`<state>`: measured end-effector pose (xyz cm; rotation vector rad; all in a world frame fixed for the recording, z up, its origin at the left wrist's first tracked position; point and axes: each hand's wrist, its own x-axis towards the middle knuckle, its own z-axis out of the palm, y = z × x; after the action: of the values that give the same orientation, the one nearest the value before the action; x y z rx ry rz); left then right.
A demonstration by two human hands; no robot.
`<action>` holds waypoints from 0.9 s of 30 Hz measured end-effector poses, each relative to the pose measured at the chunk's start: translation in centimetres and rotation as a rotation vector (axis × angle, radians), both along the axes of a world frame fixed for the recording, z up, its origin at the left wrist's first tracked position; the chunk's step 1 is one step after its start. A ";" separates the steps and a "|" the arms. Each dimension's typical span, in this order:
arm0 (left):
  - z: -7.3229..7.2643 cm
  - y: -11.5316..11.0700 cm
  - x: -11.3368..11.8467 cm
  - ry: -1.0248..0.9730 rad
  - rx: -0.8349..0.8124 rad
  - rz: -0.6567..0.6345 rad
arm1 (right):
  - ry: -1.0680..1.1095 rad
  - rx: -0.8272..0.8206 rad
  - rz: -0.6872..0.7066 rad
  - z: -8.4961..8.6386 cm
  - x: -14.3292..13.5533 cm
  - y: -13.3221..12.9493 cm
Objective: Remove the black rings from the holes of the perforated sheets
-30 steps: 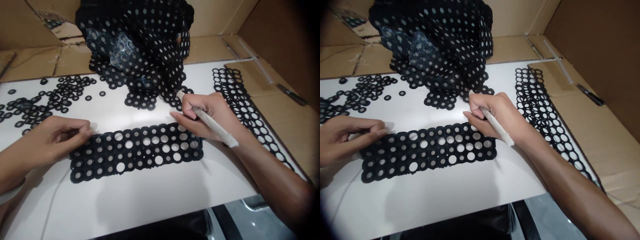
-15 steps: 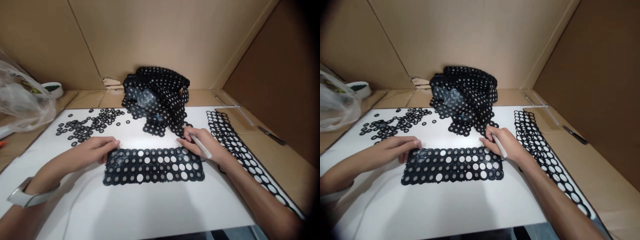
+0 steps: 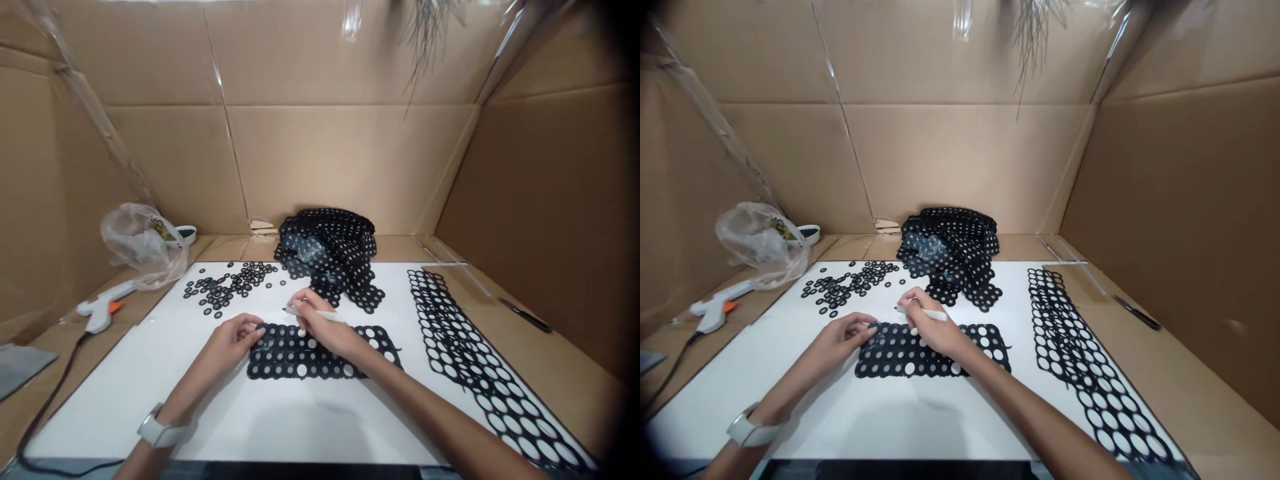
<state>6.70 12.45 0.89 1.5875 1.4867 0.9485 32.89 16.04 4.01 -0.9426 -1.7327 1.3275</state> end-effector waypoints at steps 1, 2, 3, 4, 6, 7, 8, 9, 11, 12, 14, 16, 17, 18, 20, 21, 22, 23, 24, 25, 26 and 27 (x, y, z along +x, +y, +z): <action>-0.1 -0.2 0.1 -0.008 0.002 0.011 | 0.012 -0.019 0.014 -0.4 -0.8 0.0; -0.2 -0.3 0.2 -0.018 0.005 0.026 | 0.027 -0.037 0.020 -0.8 -1.3 0.0; -0.3 -0.4 0.3 -0.028 0.009 0.045 | 0.038 -0.051 0.020 -1.2 -1.6 0.0; -0.4 -0.6 0.4 -0.037 0.012 0.066 | 0.048 -0.063 0.021 -1.5 -1.8 0.0; -0.5 -0.9 0.6 -0.052 0.011 0.097 | 0.060 -0.075 0.025 -1.9 -1.7 -0.2; -0.5 -1.1 0.8 -0.058 0.009 0.104 | 0.062 -0.073 0.029 -2.0 -1.6 -0.3; -0.4 -1.3 1.0 -0.063 0.005 0.106 | 0.062 -0.068 0.033 -2.0 -1.5 -0.4; -0.4 -1.5 1.2 -0.066 0.000 0.105 | 0.060 -0.060 0.036 -1.9 -1.4 -0.5; -0.3 -1.8 1.6 -0.066 -0.010 0.105 | 0.056 -0.049 0.042 -1.8 -1.2 -0.7; -0.2 -1.9 1.8 -0.064 -0.012 0.109 | 0.055 -0.047 0.046 -1.8 -1.2 -0.7; -0.1 -2.1 2.1 -0.060 -0.010 0.124 | 0.059 -0.050 0.058 -1.9 -1.2 -0.6; -0.1 -2.2 2.3 -0.054 -0.005 0.147 | 0.066 -0.052 0.069 -2.1 -1.3 -0.5; -0.1 -2.2 2.3 -0.050 -0.003 0.159 | 0.069 -0.051 0.072 -2.2 -1.3 -0.5; -0.1 -2.3 2.3 -0.045 -0.001 0.170 | 0.071 -0.049 0.073 -2.3 -1.4 -0.4; -0.2 -2.3 2.2 -0.037 0.000 0.188 | 0.080 -0.039 0.063 -2.4 -1.4 -0.4; -0.2 -2.3 2.2 -0.035 0.000 0.194 | 0.085 -0.033 0.054 -2.4 -1.4 -0.4; -0.3 -2.3 2.2 -0.033 -0.001 0.198 | 0.091 -0.026 0.047 -2.4 -1.4 -0.4; -0.3 -2.3 2.2 -0.031 -0.002 0.201 | 0.098 -0.012 0.041 -2.3 -1.4 -0.5; -0.3 -2.3 2.1 -0.030 -0.003 0.202 | 0.103 0.011 0.039 -2.3 -1.5 -0.6; -0.3 -2.3 2.1 -0.029 -0.004 0.203 | 0.106 0.043 0.039 -2.2 -1.5 -0.6; -0.3 -2.4 2.1 -0.028 -0.004 0.202 | 0.106 0.080 0.036 -2.2 -1.4 -0.7; -0.3 -2.4 2.1 -0.029 -0.004 0.200 | 0.102 0.117 0.030 -2.1 -1.4 -0.7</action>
<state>8.80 10.07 0.56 1.4356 1.6486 1.0741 31.49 15.29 1.91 -0.7734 -1.7316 1.2568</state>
